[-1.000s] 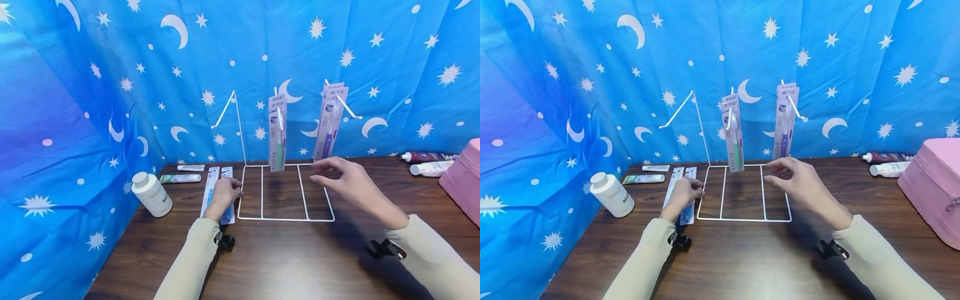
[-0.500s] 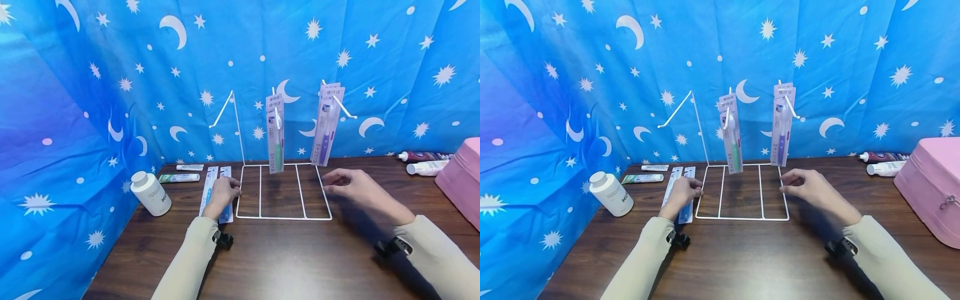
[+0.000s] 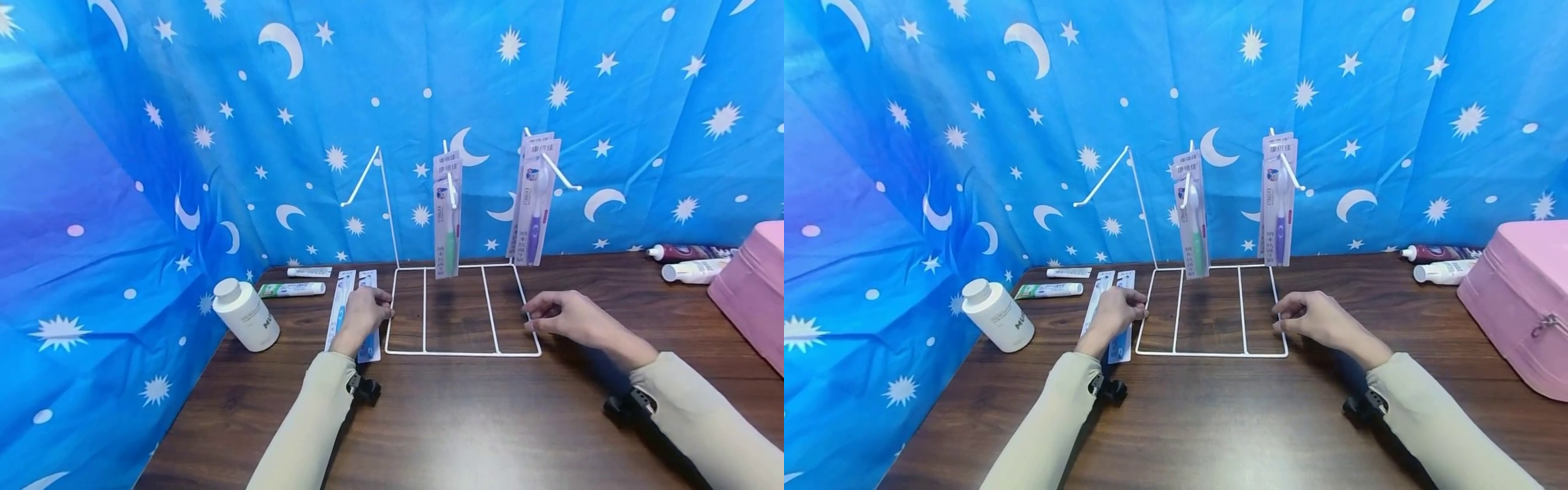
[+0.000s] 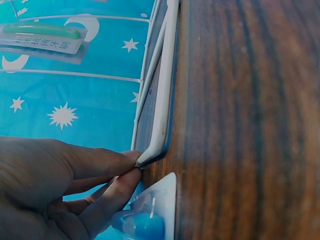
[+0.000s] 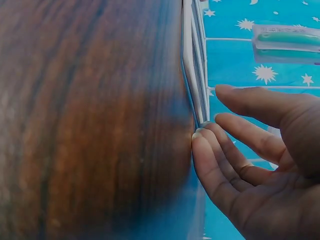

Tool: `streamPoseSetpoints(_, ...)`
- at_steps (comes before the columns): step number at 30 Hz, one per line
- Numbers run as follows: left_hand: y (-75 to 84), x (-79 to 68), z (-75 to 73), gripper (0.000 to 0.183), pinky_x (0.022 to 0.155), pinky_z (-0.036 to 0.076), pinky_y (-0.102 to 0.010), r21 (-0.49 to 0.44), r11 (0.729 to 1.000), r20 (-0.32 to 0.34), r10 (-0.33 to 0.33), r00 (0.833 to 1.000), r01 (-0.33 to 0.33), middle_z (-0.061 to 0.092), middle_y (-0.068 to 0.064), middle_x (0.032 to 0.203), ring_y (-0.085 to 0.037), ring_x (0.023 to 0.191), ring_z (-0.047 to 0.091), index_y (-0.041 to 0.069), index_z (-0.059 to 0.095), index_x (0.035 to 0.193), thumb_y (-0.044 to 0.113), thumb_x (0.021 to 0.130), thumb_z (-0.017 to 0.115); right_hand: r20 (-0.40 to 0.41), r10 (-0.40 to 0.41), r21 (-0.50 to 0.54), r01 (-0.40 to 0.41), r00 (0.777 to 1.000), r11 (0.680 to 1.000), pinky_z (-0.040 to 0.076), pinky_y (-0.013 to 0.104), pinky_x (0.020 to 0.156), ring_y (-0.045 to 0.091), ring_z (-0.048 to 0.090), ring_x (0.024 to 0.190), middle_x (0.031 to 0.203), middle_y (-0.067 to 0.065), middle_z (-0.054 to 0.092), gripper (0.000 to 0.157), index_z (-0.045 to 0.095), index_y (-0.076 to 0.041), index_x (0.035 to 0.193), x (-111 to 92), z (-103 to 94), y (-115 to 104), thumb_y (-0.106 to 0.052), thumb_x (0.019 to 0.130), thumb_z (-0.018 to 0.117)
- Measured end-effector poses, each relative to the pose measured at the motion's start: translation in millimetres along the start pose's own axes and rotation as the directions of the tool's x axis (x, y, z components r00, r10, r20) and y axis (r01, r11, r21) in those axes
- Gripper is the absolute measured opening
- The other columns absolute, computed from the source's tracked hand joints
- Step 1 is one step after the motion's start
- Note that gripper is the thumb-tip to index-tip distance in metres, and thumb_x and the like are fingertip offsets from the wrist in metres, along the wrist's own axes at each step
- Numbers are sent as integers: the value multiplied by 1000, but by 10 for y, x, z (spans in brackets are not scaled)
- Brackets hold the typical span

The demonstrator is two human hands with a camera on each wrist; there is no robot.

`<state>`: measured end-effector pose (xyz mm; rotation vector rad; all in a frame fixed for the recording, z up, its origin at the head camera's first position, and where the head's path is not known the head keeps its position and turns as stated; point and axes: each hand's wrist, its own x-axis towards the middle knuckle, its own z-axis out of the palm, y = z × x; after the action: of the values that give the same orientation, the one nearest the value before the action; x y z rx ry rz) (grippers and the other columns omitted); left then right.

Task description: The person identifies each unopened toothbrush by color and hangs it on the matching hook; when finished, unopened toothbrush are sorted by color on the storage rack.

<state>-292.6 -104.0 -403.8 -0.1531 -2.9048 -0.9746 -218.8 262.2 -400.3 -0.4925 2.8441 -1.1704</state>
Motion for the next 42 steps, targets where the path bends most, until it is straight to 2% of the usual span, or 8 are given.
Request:
streamPoseSetpoints(6,-4,3,-11,17,74,49,-32,17,1000,-2,25,1000,-24,68,0,78,-13,72,58,5,75,95,6,79,79,13,3,10,-3,1000,1000,40,25,51,13,55,57,74,1,63,26,69,0,105,-3,14,46,-11,82,75)
streamPoseSetpoints(15,-3,2,-8,17,72,49,-31,15,1000,-4,17,1000,-17,69,-1,83,-15,76,58,5,75,97,7,80,78,10,-13,9,13,1000,1000,41,25,53,11,52,60,78,0,63,28,69,-1,105,7,23,49,-12,81,77)
streamPoseSetpoints(21,12,-18,-9,15,76,50,-33,7,1000,-24,11,1000,-11,71,-3,88,-16,80,60,6,76,95,8,80,78,10,3,-10,-3,1000,1000,42,25,55,13,53,62,76,0,62,26,70,-2,104,18,46,76,-12,81,77)
streamPoseSetpoints(24,17,-25,-6,15,72,50,-31,-6,1000,-32,12,999,-12,71,-5,92,-16,78,61,7,76,95,10,80,78,12,6,-22,-5,1000,1000,42,26,55,15,53,63,76,0,61,26,70,-2,104,16,49,80,-12,81,76)
streamPoseSetpoints(30,30,-34,-45,17,62,49,-28,-41,996,-54,76,996,-78,71,-5,88,-14,70,60,5,76,96,14,82,77,1,22,-28,-22,1000,999,41,26,56,16,52,65,77,1,60,25,70,-2,103,-2,50,55,-13,81,76)
streamPoseSetpoints(34,14,-48,-129,14,65,48,-30,-20,988,-119,149,982,-153,72,-4,82,-16,70,60,5,76,93,15,82,77,-3,24,-14,-24,1000,1000,42,26,55,16,52,65,77,1,60,25,69,-2,103,-4,85,45,-12,82,76)
streamPoseSetpoints(37,-20,-41,-206,14,69,48,-33,23,983,-187,183,965,-182,72,-3,79,-17,71,62,6,77,91,15,81,78,-5,16,-10,-16,1000,1000,42,26,55,16,52,64,77,1,60,24,69,-2,102,-1,103,42,-12,82,76)
streamPoseSetpoints(42,-84,0,-302,18,71,49,-36,-17,991,-259,121,958,-130,71,-3,79,-19,75,64,6,76,96,16,81,78,-9,23,-11,-23,1000,1000,42,26,56,16,53,64,77,2,61,23,69,-2,102,-5,86,43,-10,82,75)
